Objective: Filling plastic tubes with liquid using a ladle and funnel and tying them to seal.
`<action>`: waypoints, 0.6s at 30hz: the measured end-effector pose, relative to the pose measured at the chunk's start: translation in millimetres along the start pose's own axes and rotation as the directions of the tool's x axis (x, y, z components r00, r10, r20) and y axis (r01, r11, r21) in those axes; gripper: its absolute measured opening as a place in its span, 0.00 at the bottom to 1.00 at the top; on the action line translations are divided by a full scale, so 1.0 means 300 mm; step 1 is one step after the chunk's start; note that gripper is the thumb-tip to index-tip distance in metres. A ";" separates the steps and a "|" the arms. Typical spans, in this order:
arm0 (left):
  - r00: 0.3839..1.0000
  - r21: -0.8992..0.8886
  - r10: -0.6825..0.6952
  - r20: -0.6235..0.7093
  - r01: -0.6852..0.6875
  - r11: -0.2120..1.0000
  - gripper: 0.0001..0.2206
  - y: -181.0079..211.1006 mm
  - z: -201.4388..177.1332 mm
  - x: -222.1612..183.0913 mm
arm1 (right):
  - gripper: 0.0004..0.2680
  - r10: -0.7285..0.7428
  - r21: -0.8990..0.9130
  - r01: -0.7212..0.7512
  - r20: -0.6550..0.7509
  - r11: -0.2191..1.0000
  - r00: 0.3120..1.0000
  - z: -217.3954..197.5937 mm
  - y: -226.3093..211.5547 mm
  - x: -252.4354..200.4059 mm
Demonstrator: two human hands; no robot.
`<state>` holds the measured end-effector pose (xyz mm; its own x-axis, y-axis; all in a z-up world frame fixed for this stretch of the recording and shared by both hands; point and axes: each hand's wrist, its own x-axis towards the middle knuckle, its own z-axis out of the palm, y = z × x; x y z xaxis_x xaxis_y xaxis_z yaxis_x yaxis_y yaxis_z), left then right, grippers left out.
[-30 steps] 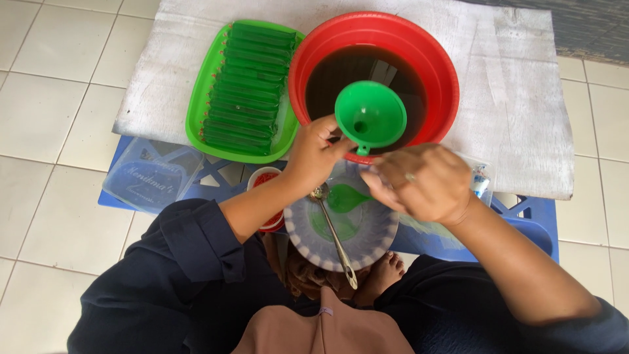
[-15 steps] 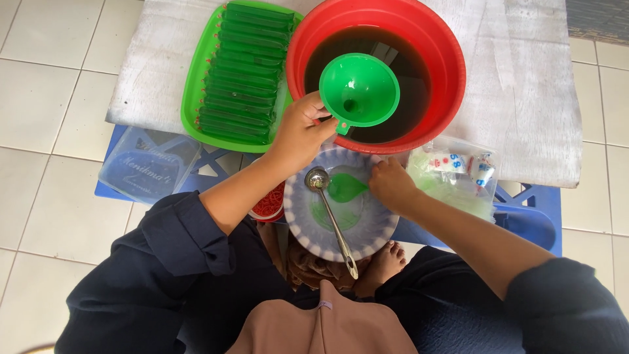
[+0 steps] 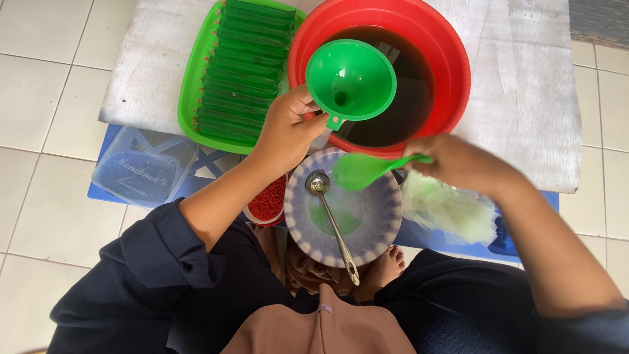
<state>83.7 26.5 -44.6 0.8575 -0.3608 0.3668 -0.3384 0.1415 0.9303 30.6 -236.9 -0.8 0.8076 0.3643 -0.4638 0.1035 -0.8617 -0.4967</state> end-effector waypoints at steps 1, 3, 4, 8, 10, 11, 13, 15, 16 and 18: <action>1.000 0.010 -0.003 0.002 0.003 1.000 0.07 -0.004 -0.001 0.000 | 0.09 0.015 -0.027 -0.018 -0.085 0.999 0.996 -0.014 0.037 0.003; 1.000 0.021 -0.005 0.001 0.005 1.000 0.07 0.003 0.005 0.001 | 0.09 0.025 -0.055 -0.035 -0.168 0.998 0.985 -0.014 0.121 0.042; 1.000 0.002 -0.010 0.000 0.010 1.000 0.07 0.015 0.013 0.002 | 0.11 0.023 -0.131 -0.057 -0.245 0.990 0.969 0.000 0.168 0.080; 0.996 -0.086 -0.084 0.035 0.087 0.992 0.05 0.025 0.033 -0.012 | 0.10 -0.077 -0.406 -0.104 -0.404 0.908 0.911 0.139 0.462 0.345; 0.996 -0.103 -0.085 0.036 0.089 0.991 0.05 0.027 0.049 -0.012 | 0.10 -0.157 -0.544 -0.138 -0.461 0.828 0.874 0.206 0.563 0.431; 0.995 -0.120 -0.089 0.036 0.092 0.988 0.05 0.028 0.056 -0.013 | 0.10 -0.243 -0.663 -0.184 -0.498 0.726 0.833 0.241 0.611 0.477; 0.994 -0.086 -0.102 0.033 0.104 0.991 0.05 0.012 0.067 -0.020 | 0.08 -0.270 -0.664 -0.173 -0.509 0.727 0.817 0.283 0.663 0.534; 0.993 -0.053 -0.117 0.030 0.118 0.992 0.05 -0.013 0.064 -0.022 | 0.07 -0.295 -0.665 -0.161 -0.519 0.730 0.802 0.300 0.650 0.548; 0.992 0.022 -0.119 0.030 0.119 0.993 0.06 -0.030 0.056 -0.021 | 0.08 -0.245 -0.577 -0.099 -0.488 0.810 0.838 0.297 0.611 0.532; 0.991 0.094 -0.127 0.033 0.123 0.988 0.07 -0.066 0.053 -0.029 | 0.09 -0.194 -0.472 -0.046 -0.447 0.880 0.873 0.290 0.566 0.506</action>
<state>76.9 12.2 -66.1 0.8801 -0.4061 0.2459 -0.2655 0.0083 0.9641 120.1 -297.1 -219.3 0.9447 0.3273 0.0190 0.3278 -0.9422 -0.0692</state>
